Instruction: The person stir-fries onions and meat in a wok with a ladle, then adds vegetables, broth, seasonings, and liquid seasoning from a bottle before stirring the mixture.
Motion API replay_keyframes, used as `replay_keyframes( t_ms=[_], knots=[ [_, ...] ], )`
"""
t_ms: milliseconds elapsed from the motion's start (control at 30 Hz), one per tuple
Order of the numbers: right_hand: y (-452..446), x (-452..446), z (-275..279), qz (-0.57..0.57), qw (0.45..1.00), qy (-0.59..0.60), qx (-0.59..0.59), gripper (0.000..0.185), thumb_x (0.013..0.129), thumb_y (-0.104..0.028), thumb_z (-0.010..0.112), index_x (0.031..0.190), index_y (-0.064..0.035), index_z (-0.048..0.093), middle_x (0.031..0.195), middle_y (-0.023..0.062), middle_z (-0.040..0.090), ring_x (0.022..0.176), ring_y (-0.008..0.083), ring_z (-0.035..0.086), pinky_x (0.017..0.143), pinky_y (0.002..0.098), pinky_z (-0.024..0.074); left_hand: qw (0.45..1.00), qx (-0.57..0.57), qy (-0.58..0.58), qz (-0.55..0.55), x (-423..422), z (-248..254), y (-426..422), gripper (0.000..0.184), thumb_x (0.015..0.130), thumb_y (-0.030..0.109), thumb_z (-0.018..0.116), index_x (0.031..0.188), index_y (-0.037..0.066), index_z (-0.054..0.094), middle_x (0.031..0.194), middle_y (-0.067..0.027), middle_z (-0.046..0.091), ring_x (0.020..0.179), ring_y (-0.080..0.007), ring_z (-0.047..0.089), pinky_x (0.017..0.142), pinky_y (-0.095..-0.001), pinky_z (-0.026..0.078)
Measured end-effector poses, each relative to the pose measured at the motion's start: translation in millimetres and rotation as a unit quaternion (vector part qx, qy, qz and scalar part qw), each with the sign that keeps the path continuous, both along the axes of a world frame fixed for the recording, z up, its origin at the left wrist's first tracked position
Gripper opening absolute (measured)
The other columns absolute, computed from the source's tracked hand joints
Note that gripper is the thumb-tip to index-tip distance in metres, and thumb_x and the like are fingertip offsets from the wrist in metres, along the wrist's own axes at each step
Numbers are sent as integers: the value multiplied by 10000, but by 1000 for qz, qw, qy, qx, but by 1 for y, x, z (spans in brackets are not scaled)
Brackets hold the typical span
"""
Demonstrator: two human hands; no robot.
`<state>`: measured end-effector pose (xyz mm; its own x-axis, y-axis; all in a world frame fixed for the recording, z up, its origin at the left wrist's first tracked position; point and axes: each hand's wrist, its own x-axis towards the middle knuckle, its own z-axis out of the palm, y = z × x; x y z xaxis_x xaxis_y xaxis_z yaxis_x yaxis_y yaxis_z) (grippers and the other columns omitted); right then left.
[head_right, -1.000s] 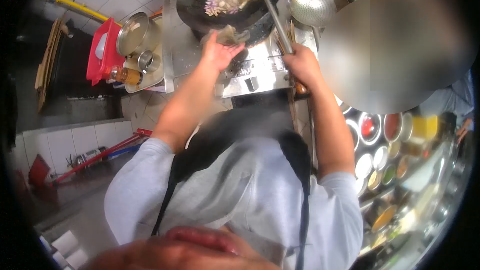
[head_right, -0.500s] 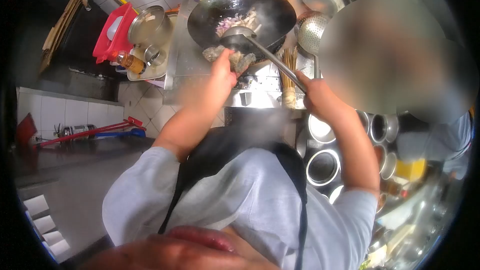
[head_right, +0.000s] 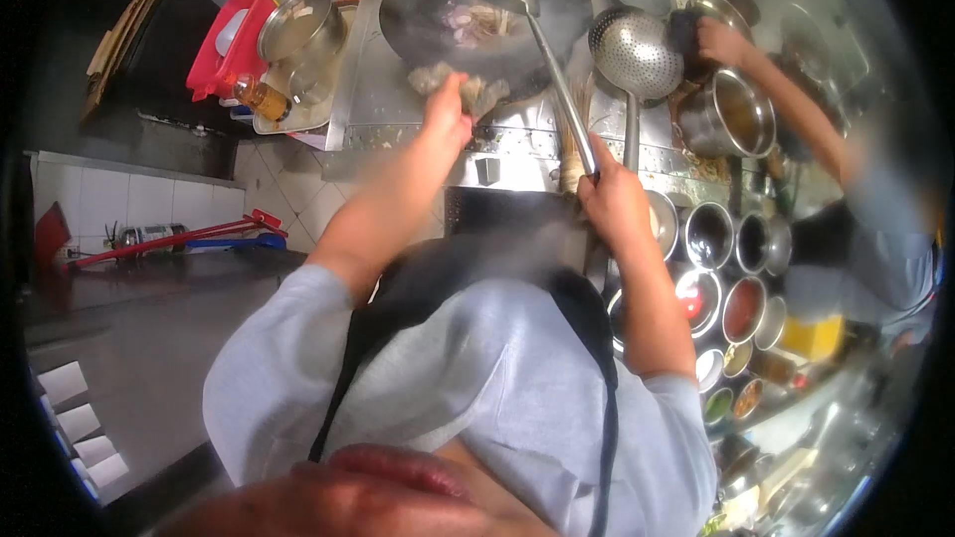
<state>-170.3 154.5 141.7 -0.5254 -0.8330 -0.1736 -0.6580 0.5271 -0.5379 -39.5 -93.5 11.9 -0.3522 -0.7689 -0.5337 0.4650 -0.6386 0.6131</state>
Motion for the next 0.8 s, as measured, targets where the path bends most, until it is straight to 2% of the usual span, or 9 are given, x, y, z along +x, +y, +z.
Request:
replay_keyframes(
  t_ms=[133, 200, 300, 400, 533, 600, 667, 733, 800],
  knots=[
    [3, 2, -25, -51, 997, -40, -42, 635, 827, -137, 595, 1450, -82, 488, 852, 255, 692, 820, 412, 687, 781, 478, 531, 1000, 17, 16, -3, -14, 21, -16, 296, 942, 187, 644, 1175, 27, 555, 1055, -144, 636, 906, -321, 678, 720, -443, 615],
    [3, -6, -52, -49, 997, -26, -55, 651, 824, -143, 615, 1459, -83, 485, 860, 255, 692, 797, 375, 697, 768, 448, 539, 999, 23, 3, -26, -20, 12, -25, 288, 942, 198, 673, 1145, 31, 558, 1045, -131, 640, 837, -287, 675, 588, -343, 570],
    [1, -12, -59, -68, 985, -101, -119, 633, 845, -97, 627, 1452, 1, 476, 740, 105, 635, 614, 155, 578, 599, 325, 491, 991, 5, -62, -121, -7, -10, -37, 262, 956, 265, 680, 1106, 67, 596, 921, -87, 669, 715, -238, 659, 484, -287, 451],
    [2, -18, -69, -79, 960, -205, -171, 607, 861, -82, 618, 1448, 5, 489, 710, 54, 610, 535, 112, 528, 502, 287, 454, 979, -56, -97, -172, 19, -20, -30, 266, 951, 274, 702, 1048, 47, 603, 914, -87, 673, 717, -200, 643, 435, -235, 399],
    [9, -27, -85, -58, 980, -137, -128, 621, 882, -64, 610, 1484, -26, 460, 672, 11, 569, 499, 72, 493, 447, 265, 414, 941, -226, -60, -247, 83, -58, 0, 254, 931, 290, 707, 1009, 51, 667, 901, -70, 696, 699, -159, 647, 536, -292, 467],
    [-1, -10, -59, -42, 988, -110, -95, 623, 887, -54, 613, 1489, -28, 453, 675, -3, 571, 498, 58, 473, 444, 257, 403, 923, -208, -228, -231, 132, -72, 20, 363, 868, 292, 750, 1080, 4, 692, 961, -91, 711, 800, -183, 676, 665, -327, 540],
    [-13, 19, -37, -70, 961, -233, -132, 570, 848, -90, 647, 1410, -45, 560, 755, 32, 677, 609, 82, 535, 552, 280, 446, 941, -172, -140, -256, 196, -180, 12, 477, 806, 277, 783, 1142, -45, 681, 1012, -113, 715, 890, -209, 689, 787, -347, 551],
    [-32, 35, -44, -52, 962, -241, -115, 579, 856, -50, 648, 1427, -71, 554, 794, -18, 665, 661, 46, 521, 580, 242, 441, 815, -415, -311, -260, 263, -248, 30, 418, 783, 200, 770, 1119, -35, 688, 1023, -117, 711, 889, -201, 688, 795, -336, 543],
    [-54, 65, -40, 55, 943, -312, -105, 613, 857, -56, 666, 1453, -70, 523, 806, -16, 629, 699, 50, 517, 621, 232, 446, 881, -260, -335, -207, 306, -198, 51, 385, 770, 129, 736, 1113, -33, 675, 1027, -110, 704, 895, -206, 687, 792, -338, 543]
  ],
)
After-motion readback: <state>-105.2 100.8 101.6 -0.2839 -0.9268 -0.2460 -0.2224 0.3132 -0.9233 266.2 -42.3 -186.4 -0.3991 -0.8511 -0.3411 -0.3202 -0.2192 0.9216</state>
